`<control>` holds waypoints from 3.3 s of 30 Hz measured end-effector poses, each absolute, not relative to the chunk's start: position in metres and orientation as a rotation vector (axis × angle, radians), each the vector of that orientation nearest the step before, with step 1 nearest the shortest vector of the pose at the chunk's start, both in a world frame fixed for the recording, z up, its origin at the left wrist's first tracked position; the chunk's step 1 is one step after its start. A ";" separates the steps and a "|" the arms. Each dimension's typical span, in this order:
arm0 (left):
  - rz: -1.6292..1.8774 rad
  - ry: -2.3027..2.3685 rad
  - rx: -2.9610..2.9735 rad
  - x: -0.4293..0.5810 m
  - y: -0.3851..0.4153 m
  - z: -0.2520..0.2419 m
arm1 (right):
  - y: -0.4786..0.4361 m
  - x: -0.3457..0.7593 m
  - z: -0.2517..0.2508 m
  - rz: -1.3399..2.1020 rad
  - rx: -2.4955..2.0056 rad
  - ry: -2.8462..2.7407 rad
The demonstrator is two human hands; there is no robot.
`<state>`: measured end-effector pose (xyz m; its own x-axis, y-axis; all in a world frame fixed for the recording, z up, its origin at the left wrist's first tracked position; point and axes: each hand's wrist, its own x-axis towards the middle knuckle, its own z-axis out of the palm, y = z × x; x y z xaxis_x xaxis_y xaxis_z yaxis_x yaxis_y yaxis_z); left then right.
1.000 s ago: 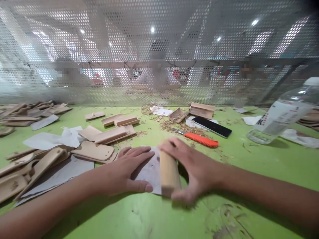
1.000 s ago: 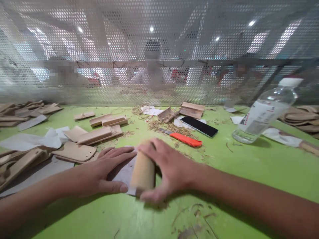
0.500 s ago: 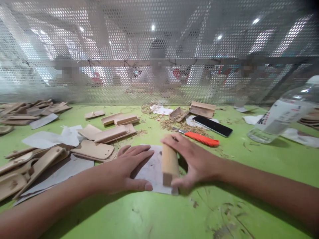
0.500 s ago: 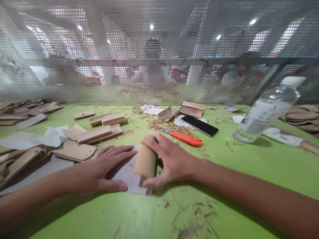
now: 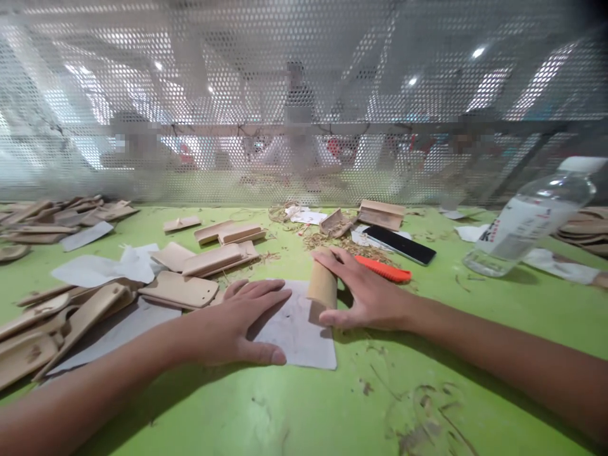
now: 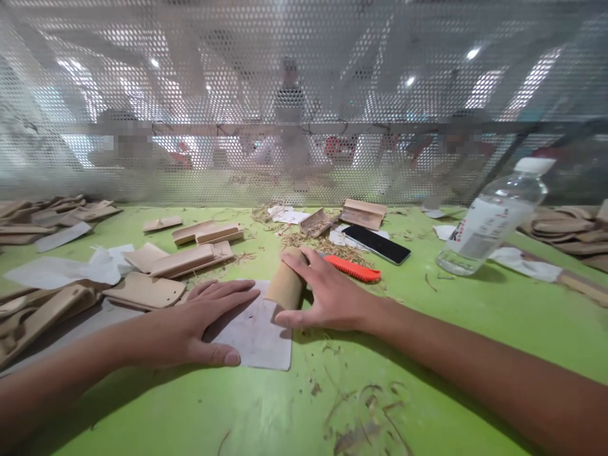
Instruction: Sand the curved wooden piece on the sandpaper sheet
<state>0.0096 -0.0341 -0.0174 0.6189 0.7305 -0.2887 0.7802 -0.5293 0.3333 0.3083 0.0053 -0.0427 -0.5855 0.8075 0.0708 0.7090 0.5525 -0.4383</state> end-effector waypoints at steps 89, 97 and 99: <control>-0.036 1.117 2.455 0.010 -0.037 -0.025 | -0.022 0.246 -0.031 0.675 -0.956 -2.378; 0.068 1.058 2.465 0.009 -0.039 -0.023 | -0.025 0.246 -0.047 0.864 -1.054 -2.317; 0.026 1.101 2.434 0.011 -0.040 -0.021 | -0.025 0.247 -0.046 0.877 -1.037 -2.342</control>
